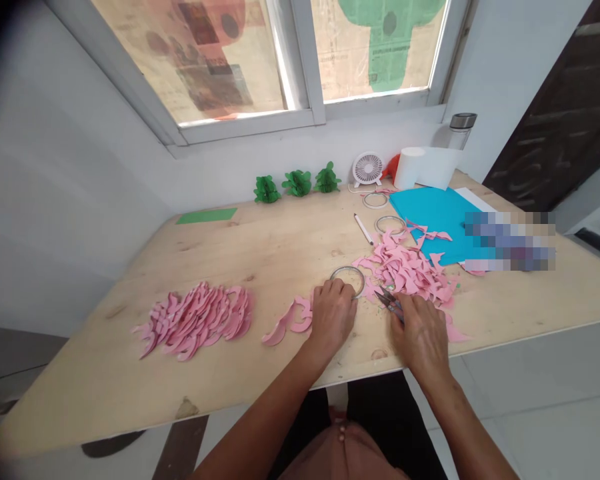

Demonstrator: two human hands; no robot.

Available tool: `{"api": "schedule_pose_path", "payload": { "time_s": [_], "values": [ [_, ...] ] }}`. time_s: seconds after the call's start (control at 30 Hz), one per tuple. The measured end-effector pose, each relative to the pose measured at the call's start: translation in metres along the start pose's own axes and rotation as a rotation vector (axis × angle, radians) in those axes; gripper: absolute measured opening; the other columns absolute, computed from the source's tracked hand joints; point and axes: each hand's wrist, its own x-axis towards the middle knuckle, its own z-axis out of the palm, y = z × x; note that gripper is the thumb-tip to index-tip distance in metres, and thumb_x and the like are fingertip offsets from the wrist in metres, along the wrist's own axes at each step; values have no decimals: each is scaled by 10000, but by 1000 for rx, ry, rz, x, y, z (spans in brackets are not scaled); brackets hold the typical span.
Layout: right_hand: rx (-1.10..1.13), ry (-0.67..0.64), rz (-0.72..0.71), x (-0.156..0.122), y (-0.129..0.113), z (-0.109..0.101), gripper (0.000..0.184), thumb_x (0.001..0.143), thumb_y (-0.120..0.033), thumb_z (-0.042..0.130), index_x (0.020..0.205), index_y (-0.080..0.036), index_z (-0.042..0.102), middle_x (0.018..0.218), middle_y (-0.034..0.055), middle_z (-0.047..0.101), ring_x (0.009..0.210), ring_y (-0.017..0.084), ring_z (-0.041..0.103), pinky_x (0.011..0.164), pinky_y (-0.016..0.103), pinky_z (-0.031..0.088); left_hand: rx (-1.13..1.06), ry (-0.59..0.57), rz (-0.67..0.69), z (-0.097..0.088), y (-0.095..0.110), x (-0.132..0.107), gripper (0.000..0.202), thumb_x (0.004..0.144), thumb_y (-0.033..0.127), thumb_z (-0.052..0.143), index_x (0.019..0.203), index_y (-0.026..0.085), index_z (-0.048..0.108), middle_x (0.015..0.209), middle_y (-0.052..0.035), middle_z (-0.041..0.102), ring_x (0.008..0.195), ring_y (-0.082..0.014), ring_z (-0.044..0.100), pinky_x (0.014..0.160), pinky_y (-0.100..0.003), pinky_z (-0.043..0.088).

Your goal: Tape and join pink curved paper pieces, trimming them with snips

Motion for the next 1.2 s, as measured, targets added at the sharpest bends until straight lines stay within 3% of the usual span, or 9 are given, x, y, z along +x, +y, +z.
{"api": "schedule_pose_path", "payload": {
  "time_s": [0.13, 0.37, 0.57, 0.67, 0.77, 0.93, 1.1, 1.2],
  "values": [
    [15, 8, -18, -1, -1, 0, 191, 866, -259, 474, 957, -179, 622, 842, 89, 688, 768, 244, 606, 655, 339, 352, -68, 30, -33, -2, -4, -3, 100, 811, 116, 576, 763, 200, 553, 848, -68, 620, 834, -244, 544, 711, -381, 365],
    [37, 62, 123, 2, -7, 1, 184, 850, -246, 460, 886, -176, 627, 832, 95, 693, 727, 234, 616, 643, 323, 394, -263, 102, -72, -4, -6, -11, 124, 809, 85, 530, 811, 208, 539, 791, -39, 633, 799, -227, 560, 752, -375, 370],
    [320, 135, 435, 1, -16, -7, 205, 843, -387, 522, 859, -201, 606, 661, 31, 629, 567, 186, 578, 541, 281, 395, -472, 153, -80, -3, -9, -15, 106, 836, 133, 496, 859, 214, 561, 822, -51, 642, 811, -226, 579, 753, -356, 405],
    [647, 94, 586, 3, -23, -16, 227, 839, -441, 538, 870, -219, 573, 685, 14, 634, 565, 172, 576, 539, 273, 419, -591, 159, -90, -3, -10, -16, 95, 864, 178, 480, 872, 216, 567, 842, -55, 641, 812, -217, 592, 738, -332, 428],
    [1022, 82, 641, 11, -29, -23, 245, 848, -465, 536, 876, -222, 543, 734, 15, 651, 612, 163, 591, 571, 271, 455, -703, 156, -105, -3, -11, -16, 94, 874, 212, 486, 852, 215, 577, 834, -54, 644, 813, -213, 598, 739, -320, 437],
    [1359, 13, 762, 28, -37, -27, 268, 813, -488, 589, 856, -229, 536, 620, -28, 613, 477, 122, 513, 469, 239, 393, -864, 152, -129, -8, -8, -15, 85, 853, 217, 513, 814, 205, 587, 810, -41, 642, 797, -195, 603, 736, -294, 439],
    [1443, -203, 719, 36, -42, -30, 333, 821, -520, 561, 711, -206, 555, 587, -16, 567, 455, 108, 418, 445, 245, 327, -970, 170, -176, -13, -8, -15, 91, 842, 226, 521, 774, 196, 573, 735, -21, 604, 738, -176, 580, 723, -279, 435],
    [1357, -212, 691, 39, -43, -30, 377, 814, -535, 569, 646, -199, 538, 592, -20, 529, 497, 109, 407, 477, 246, 322, -1009, 180, -201, -14, -9, -15, 96, 835, 222, 526, 752, 194, 567, 722, -18, 585, 739, -175, 566, 729, -277, 434]
  ]
}}
